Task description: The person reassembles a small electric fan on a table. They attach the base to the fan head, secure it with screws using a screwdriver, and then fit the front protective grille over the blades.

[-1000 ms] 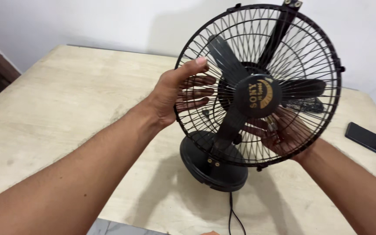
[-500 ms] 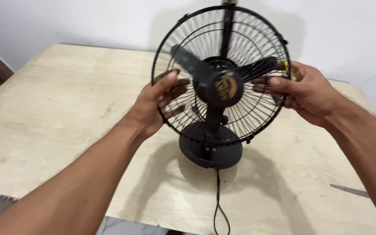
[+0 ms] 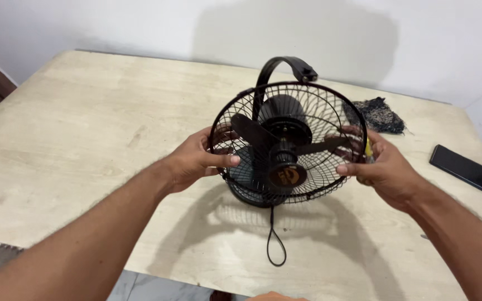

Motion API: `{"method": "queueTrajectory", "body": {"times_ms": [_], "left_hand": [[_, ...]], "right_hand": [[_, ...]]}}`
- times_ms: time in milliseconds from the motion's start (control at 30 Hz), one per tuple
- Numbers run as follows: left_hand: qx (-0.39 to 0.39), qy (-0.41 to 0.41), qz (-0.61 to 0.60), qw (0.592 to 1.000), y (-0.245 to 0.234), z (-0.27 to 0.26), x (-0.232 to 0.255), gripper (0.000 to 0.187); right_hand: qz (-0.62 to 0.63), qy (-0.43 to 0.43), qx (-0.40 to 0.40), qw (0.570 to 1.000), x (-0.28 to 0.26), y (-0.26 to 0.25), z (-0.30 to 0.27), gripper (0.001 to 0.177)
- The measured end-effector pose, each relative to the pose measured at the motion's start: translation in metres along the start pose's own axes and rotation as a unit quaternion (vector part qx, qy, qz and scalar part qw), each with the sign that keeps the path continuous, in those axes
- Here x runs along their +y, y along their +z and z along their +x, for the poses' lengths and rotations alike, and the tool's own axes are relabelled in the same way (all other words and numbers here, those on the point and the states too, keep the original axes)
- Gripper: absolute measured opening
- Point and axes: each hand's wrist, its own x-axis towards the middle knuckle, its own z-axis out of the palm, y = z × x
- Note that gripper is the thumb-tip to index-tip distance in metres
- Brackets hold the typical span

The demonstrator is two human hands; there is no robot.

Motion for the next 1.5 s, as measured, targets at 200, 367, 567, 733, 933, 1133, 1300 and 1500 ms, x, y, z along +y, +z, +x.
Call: {"method": "queueTrajectory", "body": {"times_ms": [200,367,567,733,933,1133,1300,1500], "left_hand": [[0.043,-0.025,-0.016,0.999,-0.002,-0.007,0.000,0.099],[0.104,0.021,-0.011,0.994,0.009,-0.005,0.003,0.094],[0.113,0.037,0.012,0.993,0.015,-0.003,0.030,0.089],[0.095,0.055,0.030,0.994,0.010,0.008,0.034,0.080],[0.209,-0.122,-0.162,0.957,0.034,0.012,-0.034,0.054],[-0.132,0.120,0.580,0.795,0.104,-0.023,-0.113,0.050],[-0.249,0.117,0.690,0.670,0.102,-0.012,-0.120,0.048],[0.056,-0.150,0.673,0.722,0.019,0.009,-0.101,0.027]], "right_hand": [[-0.082,-0.033,-0.030,0.996,-0.016,-0.002,0.022,0.085],[-0.073,-0.100,-0.030,0.992,-0.010,0.002,0.028,0.078],[0.038,-0.194,0.013,0.980,-0.013,-0.002,0.027,0.054],[0.108,-0.160,0.112,0.975,-0.033,-0.001,0.019,0.046],[0.050,-0.223,0.112,0.967,-0.068,-0.017,0.007,0.044],[0.049,-0.276,0.146,0.949,-0.097,-0.027,-0.017,0.037],[0.058,-0.299,0.130,0.944,-0.104,-0.041,-0.027,0.041],[0.041,-0.271,0.133,0.953,-0.082,-0.056,-0.028,0.041]]}}
